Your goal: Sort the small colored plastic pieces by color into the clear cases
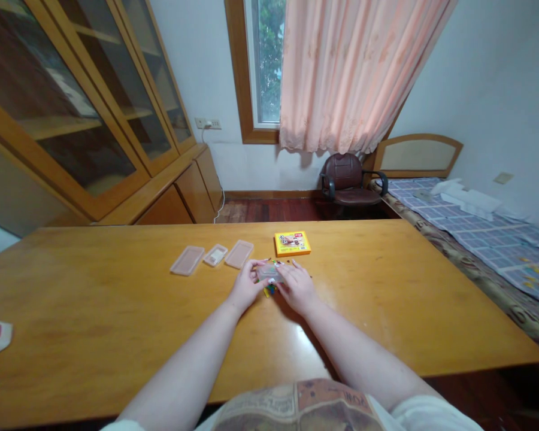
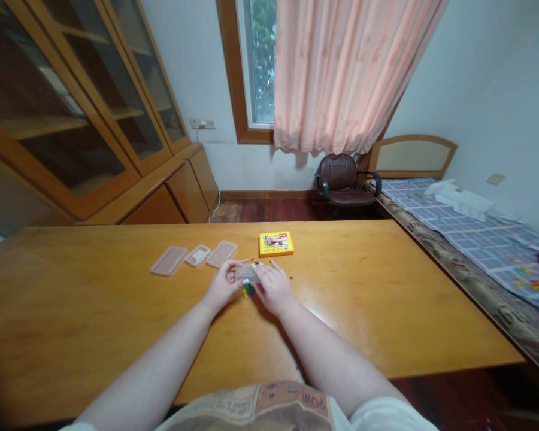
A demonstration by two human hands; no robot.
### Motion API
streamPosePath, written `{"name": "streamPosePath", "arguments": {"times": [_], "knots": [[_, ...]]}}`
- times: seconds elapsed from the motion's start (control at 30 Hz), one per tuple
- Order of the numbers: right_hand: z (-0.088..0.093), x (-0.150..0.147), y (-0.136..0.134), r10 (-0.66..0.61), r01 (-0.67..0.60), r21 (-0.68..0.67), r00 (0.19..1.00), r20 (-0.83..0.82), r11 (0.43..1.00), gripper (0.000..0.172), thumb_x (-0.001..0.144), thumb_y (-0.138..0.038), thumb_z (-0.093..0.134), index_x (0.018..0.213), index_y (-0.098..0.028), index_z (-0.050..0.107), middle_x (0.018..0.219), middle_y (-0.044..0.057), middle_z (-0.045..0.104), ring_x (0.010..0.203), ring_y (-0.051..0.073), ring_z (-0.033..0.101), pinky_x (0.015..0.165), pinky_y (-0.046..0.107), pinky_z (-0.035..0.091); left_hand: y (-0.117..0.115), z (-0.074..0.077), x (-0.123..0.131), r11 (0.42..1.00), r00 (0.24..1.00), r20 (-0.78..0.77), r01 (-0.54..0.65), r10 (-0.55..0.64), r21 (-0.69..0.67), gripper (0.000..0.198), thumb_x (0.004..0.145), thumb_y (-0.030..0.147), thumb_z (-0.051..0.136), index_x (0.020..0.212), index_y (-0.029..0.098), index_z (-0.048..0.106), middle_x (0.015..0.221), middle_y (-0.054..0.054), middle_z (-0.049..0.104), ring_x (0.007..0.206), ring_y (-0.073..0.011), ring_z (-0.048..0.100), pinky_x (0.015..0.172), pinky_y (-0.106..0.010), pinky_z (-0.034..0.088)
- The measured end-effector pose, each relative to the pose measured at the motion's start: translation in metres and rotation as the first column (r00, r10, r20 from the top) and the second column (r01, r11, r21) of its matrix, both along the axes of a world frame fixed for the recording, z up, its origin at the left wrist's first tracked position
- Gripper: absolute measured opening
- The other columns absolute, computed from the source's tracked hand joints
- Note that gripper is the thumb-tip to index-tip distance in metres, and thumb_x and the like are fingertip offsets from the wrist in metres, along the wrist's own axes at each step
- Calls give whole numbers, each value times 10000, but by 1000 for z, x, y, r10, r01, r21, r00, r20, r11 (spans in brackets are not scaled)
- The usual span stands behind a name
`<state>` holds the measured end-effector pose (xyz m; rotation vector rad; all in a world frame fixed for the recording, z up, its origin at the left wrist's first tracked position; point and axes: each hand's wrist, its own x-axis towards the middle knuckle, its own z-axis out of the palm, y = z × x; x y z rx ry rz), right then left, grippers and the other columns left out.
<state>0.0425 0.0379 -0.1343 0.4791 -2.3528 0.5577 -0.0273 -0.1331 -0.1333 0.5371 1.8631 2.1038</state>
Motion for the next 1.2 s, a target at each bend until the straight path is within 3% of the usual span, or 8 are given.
{"name": "streamPosePath", "arguments": {"times": [0.4, 0.57, 0.73, 0.83, 0.93, 1.0, 1.07, 1.2], "knots": [[1, 0, 3, 62, -61, -75, 998, 11, 995, 298, 887, -206, 545, 1181, -212, 595, 1085, 77, 702, 1004, 198, 635, 1001, 425, 429, -2, -7, -3, 998, 992, -124, -27, 19, -55, 478, 583, 373, 833, 868, 175, 503, 1134, -113, 602, 1029, -245, 625, 898, -418, 503], [0, -2, 9, 29, -20, -198, 999, 38, 980, 455, 842, -339, 636, 1265, -197, 551, 1205, 110, 648, 1121, 236, 594, 1056, 465, 392, -4, -1, -3, 1000, 997, -72, -25, 26, 18, 522, 616, 489, 797, 908, 171, 504, 1178, -133, 587, 941, -225, 651, 830, -379, 526], [-4, -6, 19, 67, -30, -286, 991, 120, 958, 270, 849, -321, 622, 1099, -225, 653, 1050, 68, 716, 977, 221, 659, 1016, 451, 437, -7, 2, -3, 999, 997, -74, 13, -16, -33, 454, 729, 524, 701, 954, 173, 519, 1227, -131, 594, 893, -202, 663, 807, -357, 532], [-5, -7, 19, 60, -8, -296, 984, 165, 955, 251, 850, -302, 607, 1084, -231, 661, 1066, 68, 714, 990, 221, 658, 1028, 458, 425, -9, 7, -4, 992, 976, -216, 4, -32, -129, 402, 764, 461, 685, 1031, 176, 589, 1216, -124, 610, 1052, -243, 616, 937, -409, 484], [-3, -7, 15, 58, -6, -242, 976, 209, 970, 344, 864, -267, 560, 1201, -224, 608, 1210, 85, 652, 1137, 221, 594, 1092, 464, 350, -16, 13, -7, 961, 899, -423, -9, -113, -276, 381, 823, 398, 630, 1149, 201, 628, 1239, -115, 602, 1200, -263, 524, 1064, -464, 381], [1, -10, 17, -7, 54, -172, 966, 259, 984, 511, 857, -271, 561, 1357, -208, 480, 1392, 109, 507, 1309, 235, 442, 1143, 481, 253, -23, 15, -13, 940, 844, -531, -120, -74, -321, 373, 857, 384, 587, 1191, 223, 621, 1297, -103, 559, 1249, -260, 483, 1097, -478, 343], [6, -15, 25, -143, 187, -100, 929, 341, 977, 669, 849, -294, 572, 1461, -188, 323, 1509, 129, 333, 1408, 257, 272, 1161, 501, 181, -31, 14, -21, 894, 785, -617, -312, 52, -322, 381, 874, 380, 558, 1222, 231, 601, 1368, -97, 489, 1298, -256, 434, 1119, -474, 316], [14, -37, 56, -374, 417, 36, 769, 519, 908, 642, 905, -298, 473, 1491, -163, 247, 1552, 153, 210, 1426, 293, 211, 1133, 539, 199, -42, 4, -41, 717, 721, -679, -546, 140, -432, 418, 879, 352, 545, 1267, 198, 574, 1469, -125, 356, 1346, -275, 370, 1134, -474, 284]]}}
